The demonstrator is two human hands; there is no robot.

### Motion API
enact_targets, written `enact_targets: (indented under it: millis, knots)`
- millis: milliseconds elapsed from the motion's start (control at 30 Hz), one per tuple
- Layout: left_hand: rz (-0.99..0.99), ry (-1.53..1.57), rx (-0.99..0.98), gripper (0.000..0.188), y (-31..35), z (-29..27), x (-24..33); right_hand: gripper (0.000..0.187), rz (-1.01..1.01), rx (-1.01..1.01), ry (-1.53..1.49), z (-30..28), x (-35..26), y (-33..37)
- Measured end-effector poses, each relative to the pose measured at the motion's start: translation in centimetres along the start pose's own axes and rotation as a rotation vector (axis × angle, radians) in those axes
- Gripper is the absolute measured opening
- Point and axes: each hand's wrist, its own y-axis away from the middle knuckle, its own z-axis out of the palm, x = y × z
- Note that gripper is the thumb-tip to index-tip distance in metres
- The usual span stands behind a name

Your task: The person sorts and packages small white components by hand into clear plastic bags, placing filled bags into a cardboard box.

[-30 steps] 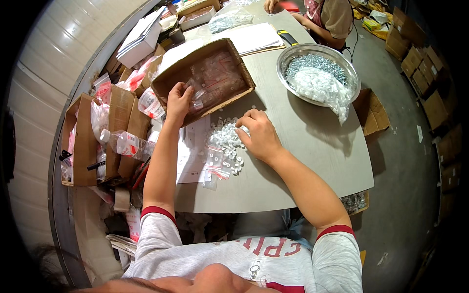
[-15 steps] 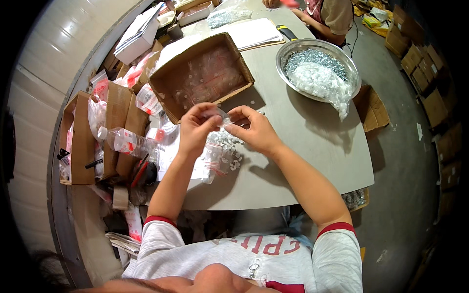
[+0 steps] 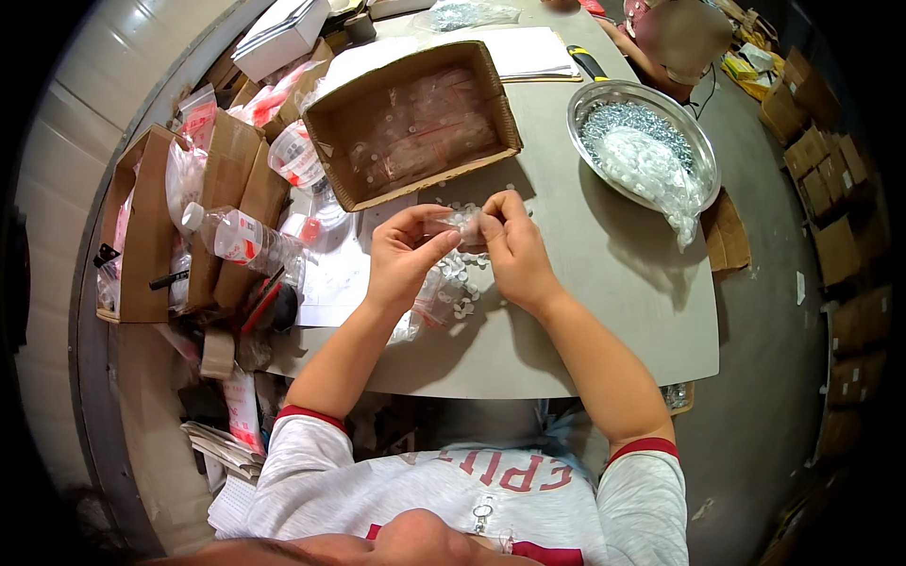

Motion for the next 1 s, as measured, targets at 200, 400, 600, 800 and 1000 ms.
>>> enact_targets:
  millis: [200, 400, 600, 800, 1000]
  knots:
    - [-0.082, -0.08, -0.235, 0.034, 0.0, -1.5, -0.4, 0.003, -0.246, -0.266, 0.554, -0.7, -2.3, 0.0]
    - [-0.103, -0.358, -0.297, 0.028, -0.1, -1.6, 1.4, 0.009, 0.037, -0.158, 0.321, -1.2, -2.2, -0.3]
    - [0.011, -0.422, -0.111, 0.017, -0.4, -1.8, 0.4, 0.011, -0.023, -0.131, 0.997, -4.7, -3.7, -1.4]
    - [0.025, -0.353, -0.029, 0.014, -0.6, -1.6, 0.1, 0.011, 0.035, -0.6, 1.013, -3.8, -3.8, -0.1]
    - [0.157, -0.304, 0.024, 0.017, -0.7, -1.5, -0.8, 0.008, -0.035, -0.712, 1.128, -2.5, -3.5, 1.7]
